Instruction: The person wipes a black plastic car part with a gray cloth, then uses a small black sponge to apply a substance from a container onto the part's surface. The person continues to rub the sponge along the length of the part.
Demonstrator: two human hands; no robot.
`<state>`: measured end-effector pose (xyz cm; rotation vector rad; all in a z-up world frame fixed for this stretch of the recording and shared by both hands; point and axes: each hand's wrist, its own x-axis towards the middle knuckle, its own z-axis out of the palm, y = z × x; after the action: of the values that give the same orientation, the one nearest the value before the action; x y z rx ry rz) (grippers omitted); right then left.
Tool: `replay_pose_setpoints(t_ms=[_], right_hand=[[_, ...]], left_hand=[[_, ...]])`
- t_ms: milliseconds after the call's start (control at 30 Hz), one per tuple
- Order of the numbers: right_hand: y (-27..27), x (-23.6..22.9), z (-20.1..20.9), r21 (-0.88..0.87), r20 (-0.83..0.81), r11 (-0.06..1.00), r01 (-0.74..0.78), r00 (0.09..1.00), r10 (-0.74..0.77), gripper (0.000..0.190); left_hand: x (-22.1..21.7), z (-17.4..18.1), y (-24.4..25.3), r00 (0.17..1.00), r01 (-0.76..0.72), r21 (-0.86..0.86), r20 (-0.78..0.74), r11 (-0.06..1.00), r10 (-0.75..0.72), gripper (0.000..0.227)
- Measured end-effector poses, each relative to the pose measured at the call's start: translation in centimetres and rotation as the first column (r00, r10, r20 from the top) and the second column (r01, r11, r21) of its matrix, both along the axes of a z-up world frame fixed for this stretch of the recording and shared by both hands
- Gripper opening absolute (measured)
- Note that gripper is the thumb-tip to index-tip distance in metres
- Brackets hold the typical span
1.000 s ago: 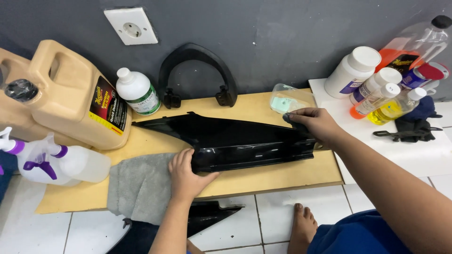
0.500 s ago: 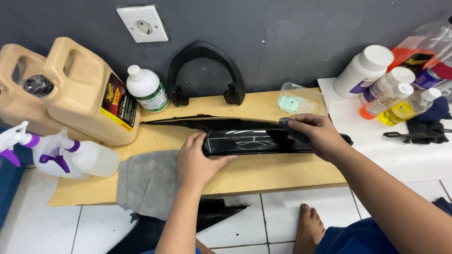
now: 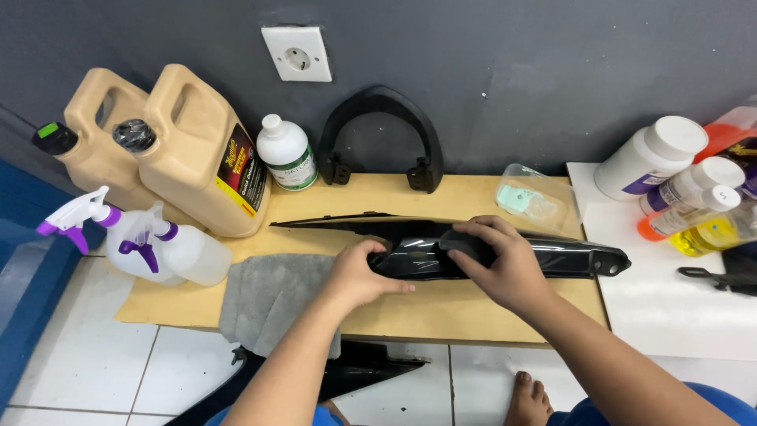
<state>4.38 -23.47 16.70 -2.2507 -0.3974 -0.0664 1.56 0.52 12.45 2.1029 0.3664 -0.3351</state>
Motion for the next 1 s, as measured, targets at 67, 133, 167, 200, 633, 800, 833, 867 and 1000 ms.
replay_pose_setpoints(t_ms=[67,133,167,200,633,800,833,867,1000], right_hand=[[0.7,0.1,-0.7,-0.035,0.062,0.998,-0.047,0.997,0.049,0.037],[1.1,-0.3,-1.2,-0.067,0.141,0.994,-0.09,0.985,0.099,0.036],[1.3,-0.4,-1.2,-0.114,0.164,0.987,-0.117,0.977,0.135,0.03],[1.2,-1.0,-1.4,-0.162,0.17,0.976,-0.147,0.97,0.174,0.024],[3.2,0.0,-2.9,-0.238,0.118,0.95,-0.201,0.965,0.234,0.021],[2.9,0.1,-3.1,-0.282,0.147,0.94,-0.19,0.96,0.238,0.015],[3.1,-0.2,-3.1,-0.284,0.147,0.94,-0.19,0.96,0.239,0.015],[3.3,-0.4,-3.1,-0.263,0.15,0.944,-0.198,0.958,0.243,0.015],[3.7,-0.6,-4.1,-0.252,0.222,0.938,-0.237,0.93,0.294,0.01]], left_hand=[[0.1,1.3,-0.3,1.0,-0.001,-0.017,0.0,1.0,0.001,0.09],[-0.5,1.9,-0.7,1.0,0.0,-0.028,0.021,1.0,0.001,0.09],[-0.8,2.0,-0.9,0.999,-0.045,-0.07,0.006,0.997,0.045,0.088],[-1.7,1.9,-1.3,0.995,-0.094,-0.113,-0.025,0.989,0.091,0.087],[-1.1,-3.0,-0.8,0.97,-0.244,-0.468,-0.137,0.849,0.203,0.087],[-1.2,-4.2,-0.3,0.925,-0.381,-0.769,-0.324,0.514,0.2,0.042],[-1.2,-5.0,-0.4,0.925,-0.381,-0.77,-0.324,0.513,0.201,0.042],[-1.2,-5.8,-0.5,0.907,-0.42,-0.755,-0.351,0.504,0.231,0.036],[-1.7,-4.7,-1.2,0.849,-0.522,-0.757,-0.419,0.392,0.322,0.032]])
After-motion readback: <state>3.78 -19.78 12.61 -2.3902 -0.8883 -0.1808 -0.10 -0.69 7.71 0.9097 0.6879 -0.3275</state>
